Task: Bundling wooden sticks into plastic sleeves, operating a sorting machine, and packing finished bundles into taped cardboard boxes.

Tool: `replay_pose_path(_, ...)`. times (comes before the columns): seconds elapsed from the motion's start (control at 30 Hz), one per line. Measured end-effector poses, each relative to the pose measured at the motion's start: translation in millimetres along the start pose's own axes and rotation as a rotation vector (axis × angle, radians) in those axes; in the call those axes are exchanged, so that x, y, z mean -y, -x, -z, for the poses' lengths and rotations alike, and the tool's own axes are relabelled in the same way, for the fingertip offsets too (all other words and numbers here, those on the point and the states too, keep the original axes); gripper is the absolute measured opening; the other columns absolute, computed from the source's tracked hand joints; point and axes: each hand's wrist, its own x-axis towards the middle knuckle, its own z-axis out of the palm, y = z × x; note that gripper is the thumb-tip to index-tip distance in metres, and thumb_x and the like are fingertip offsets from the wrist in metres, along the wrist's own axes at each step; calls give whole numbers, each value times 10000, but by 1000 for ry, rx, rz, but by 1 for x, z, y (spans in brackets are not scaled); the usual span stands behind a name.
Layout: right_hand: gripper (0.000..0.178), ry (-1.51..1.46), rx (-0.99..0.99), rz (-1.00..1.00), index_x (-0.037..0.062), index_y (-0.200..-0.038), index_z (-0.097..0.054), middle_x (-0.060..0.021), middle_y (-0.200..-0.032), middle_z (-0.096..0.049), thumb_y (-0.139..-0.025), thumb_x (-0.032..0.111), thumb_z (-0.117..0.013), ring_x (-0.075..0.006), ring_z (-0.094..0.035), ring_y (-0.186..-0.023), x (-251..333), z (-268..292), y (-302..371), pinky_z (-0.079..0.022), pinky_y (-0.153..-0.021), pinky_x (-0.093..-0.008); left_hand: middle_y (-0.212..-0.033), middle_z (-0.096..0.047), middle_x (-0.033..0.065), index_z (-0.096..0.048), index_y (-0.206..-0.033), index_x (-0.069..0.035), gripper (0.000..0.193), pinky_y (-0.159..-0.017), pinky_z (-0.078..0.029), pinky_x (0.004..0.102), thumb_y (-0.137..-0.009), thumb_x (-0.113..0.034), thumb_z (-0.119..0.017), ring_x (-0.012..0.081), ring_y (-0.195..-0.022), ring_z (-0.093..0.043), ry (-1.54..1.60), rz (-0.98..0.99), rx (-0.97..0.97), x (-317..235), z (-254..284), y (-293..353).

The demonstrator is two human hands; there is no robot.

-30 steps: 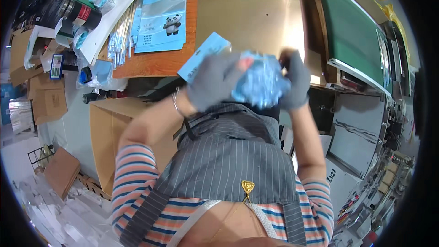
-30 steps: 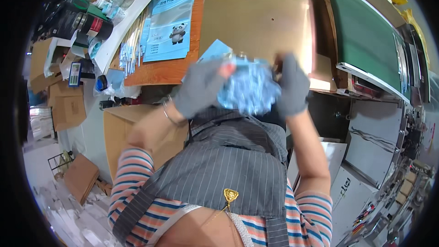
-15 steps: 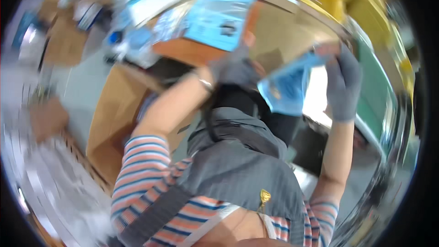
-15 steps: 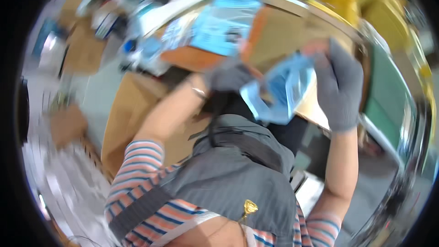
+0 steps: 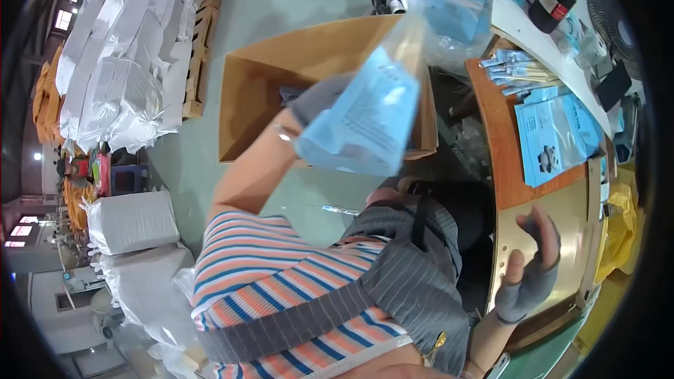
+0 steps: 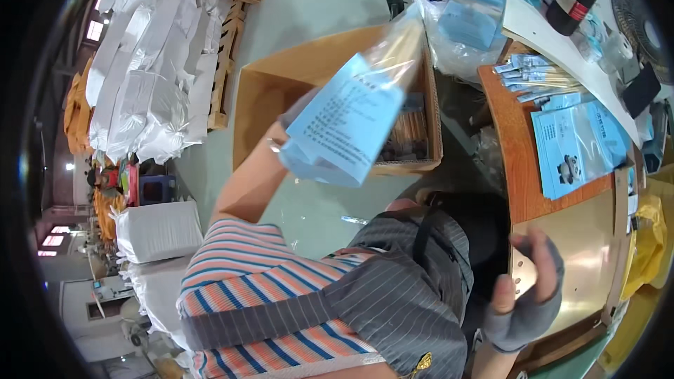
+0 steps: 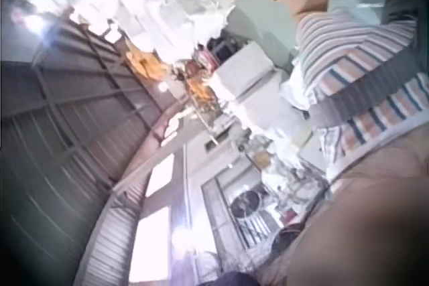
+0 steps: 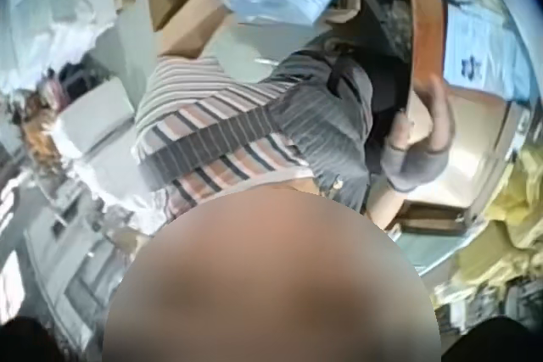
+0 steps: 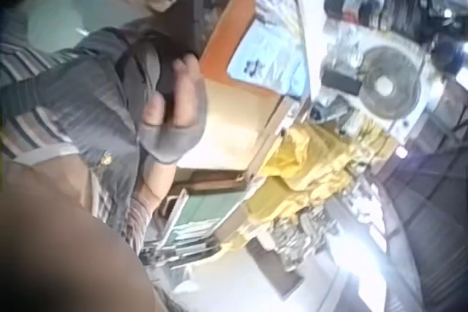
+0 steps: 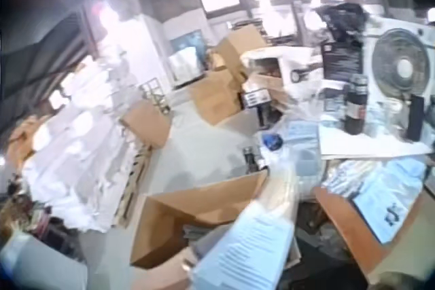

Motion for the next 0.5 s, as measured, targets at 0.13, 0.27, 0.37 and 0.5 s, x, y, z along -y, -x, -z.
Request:
replay_pose_path(0.13, 442, 64, -50, -283, -63, -1292, -456, -175, -1245, -548, -917, 165, -510, -239, -583, -998, -39, 11, 17, -434, -905, -336, -974, -676, 124, -576, -1139, 12, 339, -847, -545, 362, -853, -170, -591, 200, -870, -670, -113, 243, -372, -26, 84, 31)
replay_pose_path(0.27, 416, -65, -119, -503, -29, -1297, -470, -138, -1245, -556, -916, 138, -500, -195, -569, -1027, -51, 6, 28, -403, -942, -318, -988, -668, 106, -588, -1112, 5, 313, -871, -531, 326, -848, -164, -583, 215, -888, -660, -327, 505, -309, 5, 210, -35)
replay_pose_path(0.37, 404, 63, -204, -577, -35, -1256, -515, -137, -1204, -572, -896, 146, -537, -208, -583, -982, -51, 2, 40, -421, -918, -326, -935, -668, 110, -653, -1018, -15, 282, -779, -516, 312, -832, -226, -632, 183, -891, -641, -759, 509, -381, 69, 238, -145)
replay_pose_path(0.5, 438, -21, -120, -504, -35, -1256, -517, -137, -1195, -564, -881, 186, -566, -214, -577, -983, -48, 1, 34, -423, -912, -325, -859, -657, 81, -642, -1091, -44, 417, -529, -493, 343, -788, -326, -694, 187, -619, -601, -1463, 351, -747, 65, 322, -202)
